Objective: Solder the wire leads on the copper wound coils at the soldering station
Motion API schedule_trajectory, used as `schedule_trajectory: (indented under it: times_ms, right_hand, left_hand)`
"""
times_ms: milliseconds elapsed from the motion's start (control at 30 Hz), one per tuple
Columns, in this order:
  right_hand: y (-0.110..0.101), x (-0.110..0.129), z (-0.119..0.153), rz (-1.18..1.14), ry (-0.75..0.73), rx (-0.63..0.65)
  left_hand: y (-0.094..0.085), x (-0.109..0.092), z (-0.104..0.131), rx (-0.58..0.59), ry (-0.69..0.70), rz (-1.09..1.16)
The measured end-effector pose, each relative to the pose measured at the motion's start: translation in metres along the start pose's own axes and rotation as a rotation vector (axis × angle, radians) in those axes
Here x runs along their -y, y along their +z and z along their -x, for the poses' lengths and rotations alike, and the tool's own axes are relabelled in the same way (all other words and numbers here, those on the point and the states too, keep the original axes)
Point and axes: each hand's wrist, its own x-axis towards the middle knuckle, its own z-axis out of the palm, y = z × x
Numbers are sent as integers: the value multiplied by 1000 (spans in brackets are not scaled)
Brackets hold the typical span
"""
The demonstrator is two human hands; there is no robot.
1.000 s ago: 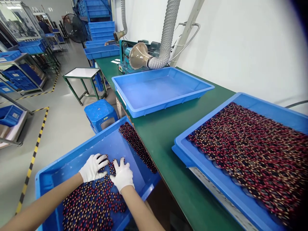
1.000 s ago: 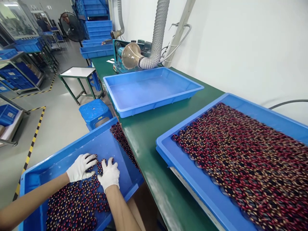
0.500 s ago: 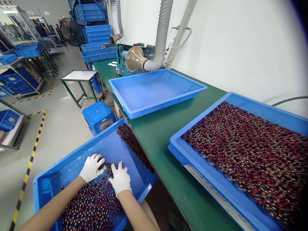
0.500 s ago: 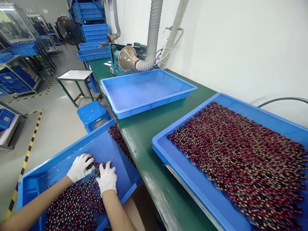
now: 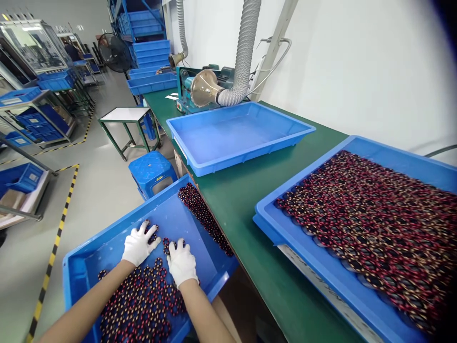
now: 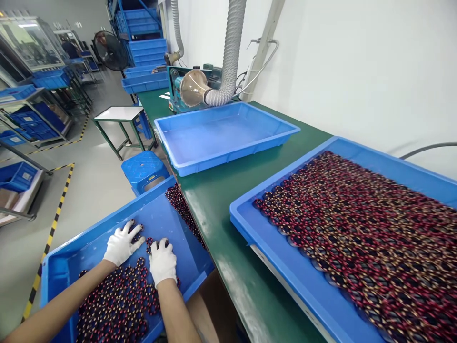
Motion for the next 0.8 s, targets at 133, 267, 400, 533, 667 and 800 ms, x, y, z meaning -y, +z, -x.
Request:
schedule_trajectory:
  times_ms: [133, 267, 400, 533, 667, 800]
  right_hand:
    - [2, 1, -2, -68, 0, -8]
    - [4, -1, -1, -201, 5, -20]
    - [-3, -5, 3, -438, 58, -55]
    - [-22, -12, 5, -813, 160, -119]
    - [-56, -18, 18, -1227, 176, -145]
    - [-104, -32, 63, -1469, 112, -203]
  left_hand:
    - [-2, 8, -4, 54, 71, 28]
    - [-4, 13, -6, 72, 93, 50]
    - [-5, 10, -6, 52, 60, 91]
    - [-8, 4, -11, 10, 4, 166]
    - [-10, 1, -21, -5, -66, 231]
    - [-24, -1, -19, 39, -49, 243]
